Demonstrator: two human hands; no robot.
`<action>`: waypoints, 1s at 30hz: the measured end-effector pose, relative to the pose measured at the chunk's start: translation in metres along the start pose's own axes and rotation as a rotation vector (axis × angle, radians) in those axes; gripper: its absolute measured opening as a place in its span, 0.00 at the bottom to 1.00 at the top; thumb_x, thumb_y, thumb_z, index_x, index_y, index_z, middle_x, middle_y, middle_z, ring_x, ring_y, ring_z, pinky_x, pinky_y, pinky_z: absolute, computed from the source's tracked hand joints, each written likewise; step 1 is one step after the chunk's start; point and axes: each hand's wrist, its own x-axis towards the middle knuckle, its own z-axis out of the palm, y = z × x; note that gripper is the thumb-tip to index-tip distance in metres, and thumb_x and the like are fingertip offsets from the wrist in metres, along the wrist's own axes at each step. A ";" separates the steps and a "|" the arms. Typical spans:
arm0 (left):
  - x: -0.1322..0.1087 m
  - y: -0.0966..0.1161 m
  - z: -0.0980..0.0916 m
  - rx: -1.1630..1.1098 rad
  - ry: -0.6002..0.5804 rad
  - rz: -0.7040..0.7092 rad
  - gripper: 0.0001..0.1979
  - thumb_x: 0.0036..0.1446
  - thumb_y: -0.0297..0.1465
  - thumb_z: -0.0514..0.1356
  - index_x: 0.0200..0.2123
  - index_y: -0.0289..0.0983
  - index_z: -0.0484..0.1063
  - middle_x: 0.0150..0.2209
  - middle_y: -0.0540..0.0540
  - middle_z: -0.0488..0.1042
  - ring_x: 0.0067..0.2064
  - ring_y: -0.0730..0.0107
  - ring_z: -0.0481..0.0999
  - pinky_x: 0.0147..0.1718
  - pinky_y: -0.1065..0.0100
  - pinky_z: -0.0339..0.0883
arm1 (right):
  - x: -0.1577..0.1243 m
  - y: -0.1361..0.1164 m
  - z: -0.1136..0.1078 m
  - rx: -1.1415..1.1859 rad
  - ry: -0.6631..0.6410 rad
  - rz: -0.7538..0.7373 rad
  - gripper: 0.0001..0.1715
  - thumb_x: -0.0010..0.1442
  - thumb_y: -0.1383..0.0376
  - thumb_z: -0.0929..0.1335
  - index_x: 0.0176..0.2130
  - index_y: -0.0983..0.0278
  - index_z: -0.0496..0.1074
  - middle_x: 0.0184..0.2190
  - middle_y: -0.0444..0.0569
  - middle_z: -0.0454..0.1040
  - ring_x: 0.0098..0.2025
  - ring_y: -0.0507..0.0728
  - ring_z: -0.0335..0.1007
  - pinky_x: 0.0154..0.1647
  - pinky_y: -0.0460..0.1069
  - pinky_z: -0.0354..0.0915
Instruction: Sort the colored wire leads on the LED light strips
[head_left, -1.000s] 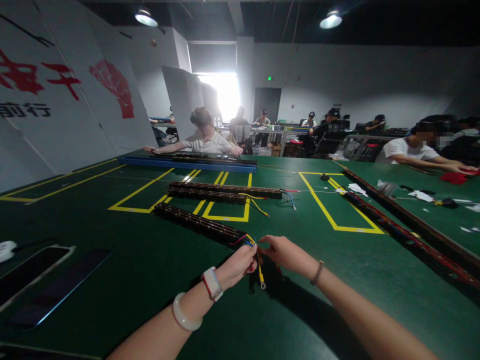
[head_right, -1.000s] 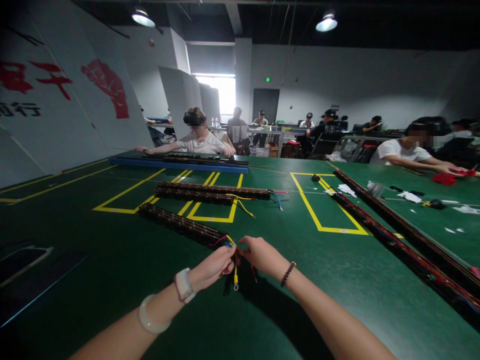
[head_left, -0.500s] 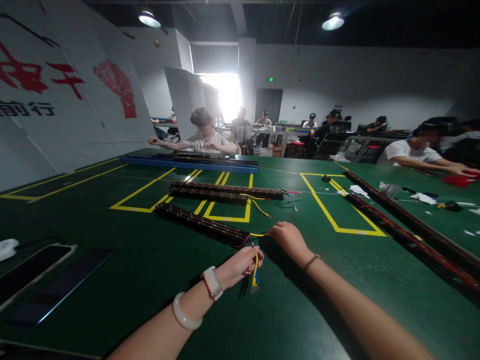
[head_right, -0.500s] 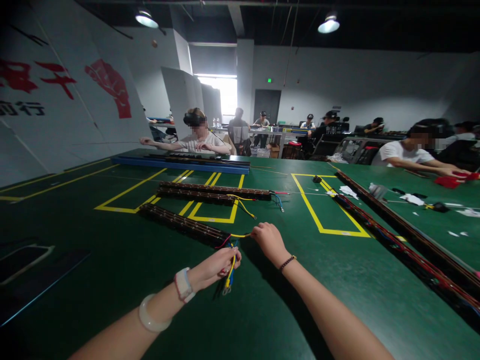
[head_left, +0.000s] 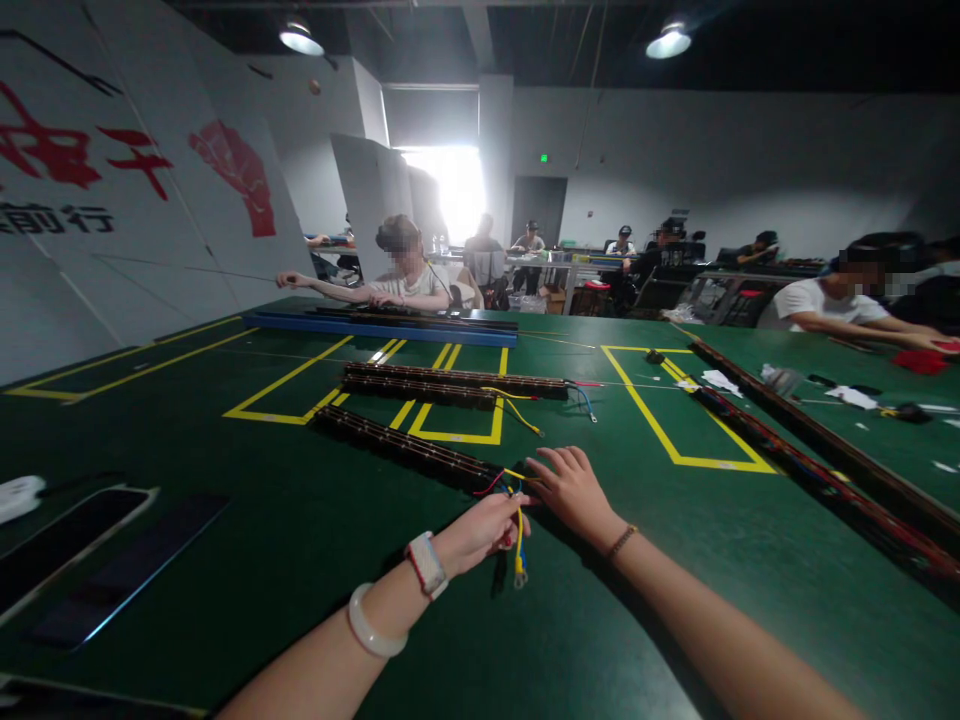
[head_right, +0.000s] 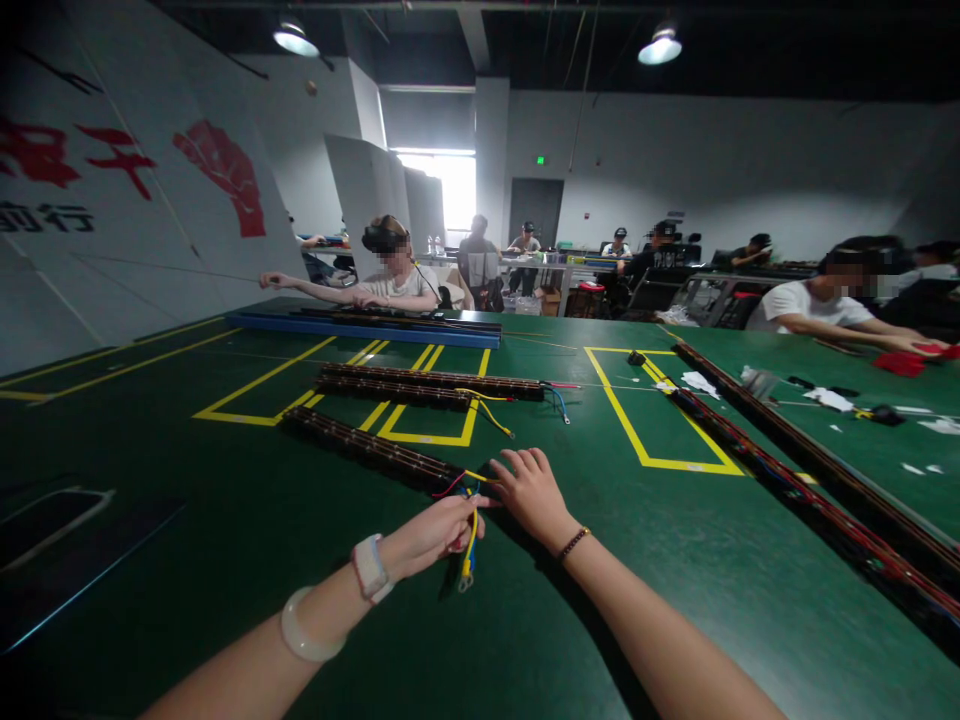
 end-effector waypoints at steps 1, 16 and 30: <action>0.001 -0.001 0.000 -0.024 0.009 -0.005 0.12 0.63 0.36 0.50 0.42 0.33 0.65 0.26 0.50 0.69 0.21 0.81 0.59 0.22 0.74 0.49 | -0.002 -0.003 -0.003 0.021 0.028 -0.023 0.15 0.62 0.61 0.67 0.49 0.61 0.71 0.47 0.53 0.72 0.47 0.60 0.64 0.53 0.57 0.54; 0.008 -0.006 -0.001 -0.323 -0.022 -0.010 0.09 0.65 0.34 0.49 0.42 0.35 0.65 0.27 0.52 0.67 0.21 0.81 0.64 0.21 0.75 0.52 | -0.012 -0.003 -0.018 0.189 -0.019 -0.491 0.17 0.66 0.70 0.60 0.51 0.59 0.70 0.46 0.50 0.74 0.50 0.54 0.68 0.54 0.54 0.63; 0.012 -0.012 -0.007 -0.224 -0.059 0.048 0.05 0.56 0.26 0.54 0.36 0.31 0.67 0.31 0.42 0.73 0.26 0.74 0.71 0.27 0.71 0.62 | 0.025 -0.015 -0.007 0.645 0.114 0.041 0.13 0.66 0.61 0.63 0.44 0.62 0.74 0.34 0.50 0.75 0.38 0.54 0.71 0.39 0.48 0.68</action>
